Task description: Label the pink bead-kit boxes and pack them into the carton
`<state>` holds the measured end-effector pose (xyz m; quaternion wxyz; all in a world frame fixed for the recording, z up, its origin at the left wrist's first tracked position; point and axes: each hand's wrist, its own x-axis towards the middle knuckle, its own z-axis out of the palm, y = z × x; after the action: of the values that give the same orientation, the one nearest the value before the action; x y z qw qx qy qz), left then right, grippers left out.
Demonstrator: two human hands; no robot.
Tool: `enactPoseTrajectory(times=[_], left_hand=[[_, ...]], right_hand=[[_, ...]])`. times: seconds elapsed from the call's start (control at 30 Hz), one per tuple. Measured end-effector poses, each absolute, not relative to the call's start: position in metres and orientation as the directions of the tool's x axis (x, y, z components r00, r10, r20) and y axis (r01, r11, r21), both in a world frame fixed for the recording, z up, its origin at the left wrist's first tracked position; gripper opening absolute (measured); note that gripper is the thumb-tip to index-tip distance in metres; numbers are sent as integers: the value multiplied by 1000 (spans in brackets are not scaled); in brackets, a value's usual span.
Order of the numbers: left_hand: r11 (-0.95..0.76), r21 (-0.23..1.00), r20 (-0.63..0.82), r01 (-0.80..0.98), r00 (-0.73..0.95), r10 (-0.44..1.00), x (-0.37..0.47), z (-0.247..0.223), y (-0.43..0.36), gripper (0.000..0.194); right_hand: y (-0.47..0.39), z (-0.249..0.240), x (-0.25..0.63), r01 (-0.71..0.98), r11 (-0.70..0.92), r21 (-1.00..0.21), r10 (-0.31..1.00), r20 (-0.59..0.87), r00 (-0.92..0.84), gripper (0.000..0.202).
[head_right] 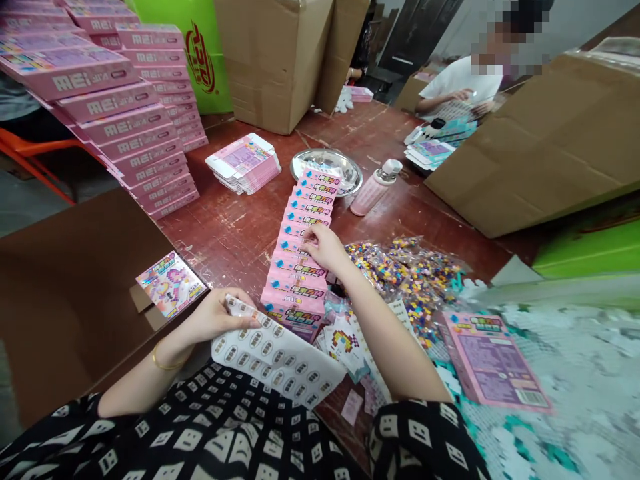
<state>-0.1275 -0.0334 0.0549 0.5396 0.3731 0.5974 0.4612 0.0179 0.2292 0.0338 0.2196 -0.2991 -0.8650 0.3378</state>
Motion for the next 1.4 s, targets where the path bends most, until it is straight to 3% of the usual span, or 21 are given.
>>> enactPoseTrajectory(times=[0.07, 0.17, 0.23, 0.3, 0.37, 0.57, 0.8, 0.93, 1.23, 1.4], left_hand=[[290, 956, -293, -44, -138, 946, -128, 55, -34, 27], [275, 961, -275, -22, -131, 952, -129, 57, -35, 26], [253, 967, -251, -1, -134, 959, -129, 61, -34, 26], [217, 976, -214, 10, -139, 967, -129, 65, -33, 26], [179, 984, -176, 15, -132, 976, -126, 69, -31, 24], [111, 993, -103, 31, -191, 976, -109, 71, -27, 18], [-86, 985, 105, 149, -130, 986, -107, 80, -33, 12], [-150, 979, 171, 138, -158, 973, -105, 78, -36, 15], [3, 993, 32, 116, -295, 955, -98, 75, -37, 14], [146, 989, -141, -11, -326, 935, -99, 75, -36, 31]], right_hand=[[221, 42, 22, 328, 544, -773, 733, 246, -635, 46], [185, 68, 40, 269, 522, -809, 783, 330, -528, 25], [150, 86, 58, 258, 505, -824, 704, 221, -675, 21], [115, 97, 75, 261, 449, -854, 537, 24, -843, 22], [89, 98, 89, 296, 399, -868, 483, -76, -873, 20], [65, 81, 106, 354, 409, -841, 605, -41, -796, 32], [66, 83, 105, 256, 203, -945, 681, -52, -730, 16], [64, 83, 101, 236, 236, -943, 739, 17, -674, 17], [58, 84, 101, 293, 336, -895, 753, 68, -655, 16], [55, 89, 104, 171, 583, -795, 702, 386, -599, 9]])
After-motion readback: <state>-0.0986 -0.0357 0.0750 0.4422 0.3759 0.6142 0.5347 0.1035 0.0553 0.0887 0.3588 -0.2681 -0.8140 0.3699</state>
